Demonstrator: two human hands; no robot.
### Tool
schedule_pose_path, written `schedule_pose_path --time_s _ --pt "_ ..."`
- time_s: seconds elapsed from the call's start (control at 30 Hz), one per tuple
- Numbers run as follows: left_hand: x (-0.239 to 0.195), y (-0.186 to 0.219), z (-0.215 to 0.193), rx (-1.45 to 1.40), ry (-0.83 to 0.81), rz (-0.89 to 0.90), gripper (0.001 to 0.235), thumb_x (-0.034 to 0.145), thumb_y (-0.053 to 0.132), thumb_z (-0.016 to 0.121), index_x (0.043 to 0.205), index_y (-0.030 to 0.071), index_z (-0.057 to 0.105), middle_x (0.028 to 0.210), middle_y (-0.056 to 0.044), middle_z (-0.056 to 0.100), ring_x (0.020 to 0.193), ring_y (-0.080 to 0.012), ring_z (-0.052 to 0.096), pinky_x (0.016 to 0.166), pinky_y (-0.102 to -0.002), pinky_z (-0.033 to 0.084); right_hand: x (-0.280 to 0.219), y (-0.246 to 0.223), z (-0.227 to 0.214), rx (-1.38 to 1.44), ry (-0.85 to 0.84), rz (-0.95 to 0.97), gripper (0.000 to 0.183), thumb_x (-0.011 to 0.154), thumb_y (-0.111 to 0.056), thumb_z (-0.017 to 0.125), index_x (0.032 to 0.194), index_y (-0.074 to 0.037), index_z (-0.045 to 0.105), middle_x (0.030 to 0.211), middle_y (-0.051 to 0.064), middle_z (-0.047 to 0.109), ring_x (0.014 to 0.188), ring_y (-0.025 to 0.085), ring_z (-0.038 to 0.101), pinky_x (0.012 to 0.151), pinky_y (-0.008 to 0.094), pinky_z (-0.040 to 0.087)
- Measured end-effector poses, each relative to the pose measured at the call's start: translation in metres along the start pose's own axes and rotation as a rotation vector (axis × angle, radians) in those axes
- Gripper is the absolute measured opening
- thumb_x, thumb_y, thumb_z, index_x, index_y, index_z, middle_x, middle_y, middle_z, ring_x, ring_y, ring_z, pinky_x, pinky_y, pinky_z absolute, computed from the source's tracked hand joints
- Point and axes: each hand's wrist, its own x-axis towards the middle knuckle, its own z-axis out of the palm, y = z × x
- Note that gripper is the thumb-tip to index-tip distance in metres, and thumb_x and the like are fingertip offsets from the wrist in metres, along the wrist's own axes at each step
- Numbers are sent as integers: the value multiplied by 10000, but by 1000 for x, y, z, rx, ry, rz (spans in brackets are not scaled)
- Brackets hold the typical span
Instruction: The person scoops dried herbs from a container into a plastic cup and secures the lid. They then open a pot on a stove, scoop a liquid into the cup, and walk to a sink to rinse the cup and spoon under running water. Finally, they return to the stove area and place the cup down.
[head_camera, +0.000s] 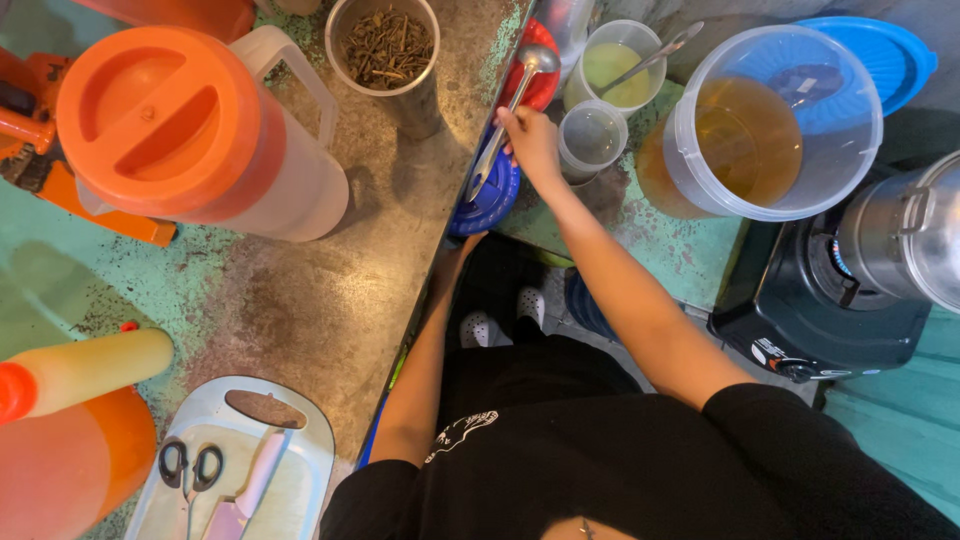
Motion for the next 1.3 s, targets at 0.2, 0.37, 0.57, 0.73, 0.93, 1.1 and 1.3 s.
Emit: schedule_pose_path --time_s 0.2,0.37,0.57,0.73,0.93,1.1,1.3 --pt "-16 60 9 155 187 -87 791 943 461 747 1434 -103 491 1472 -259 540 1352 -327 519 1136 -433 396 -7 -25 -5 -422 137 -141 457 1026 -454 576 858 -72 762 717 138 729 720 363 713 664 479 537" --pt "-45 78 18 143 203 -260 871 963 562 696 1446 -132 488 1473 -327 543 1391 -378 518 1179 -450 373 -6 -22 -10 -370 110 -147 460 1022 -468 559 889 -63 733 725 127 724 722 359 724 664 475 545" --pt "-66 90 25 462 -116 -407 1027 828 569 812 1429 -162 413 1376 -397 492 1288 -467 485 1076 -444 398 -6 -17 -13 -304 60 -107 502 1030 -503 554 855 -64 723 717 106 734 683 283 756 679 416 570" --pt "-50 194 -4 38 -362 -259 605 931 436 708 1296 -44 654 1216 -154 708 1188 -278 666 1044 -370 467 -25 -46 -30 -286 130 -49 459 1057 -466 603 897 -47 700 765 111 714 734 245 700 694 397 513" --pt "-9 266 -44 -138 -50 -119 281 1064 219 598 1105 0 771 1048 -52 780 949 -127 657 852 -260 496 -30 -114 -2 46 -99 -753 1078 865 -403 946 1612 -125 220 1551 189 422 1384 368 517 1096 477 487" --pt "2 265 -55 -335 76 -68 218 1077 200 583 1035 33 716 956 6 698 879 -69 601 774 -220 457 -20 -128 49 162 -147 -653 1202 786 -450 964 1568 -19 159 1494 185 488 1351 305 573 1120 458 514" --pt "-12 302 -51 -279 149 -10 183 1102 167 576 1032 29 675 964 9 654 862 -63 550 766 -217 435 -62 -124 -11 82 -68 -583 842 795 -350 956 1422 6 520 1354 155 694 1273 247 695 1136 401 550"
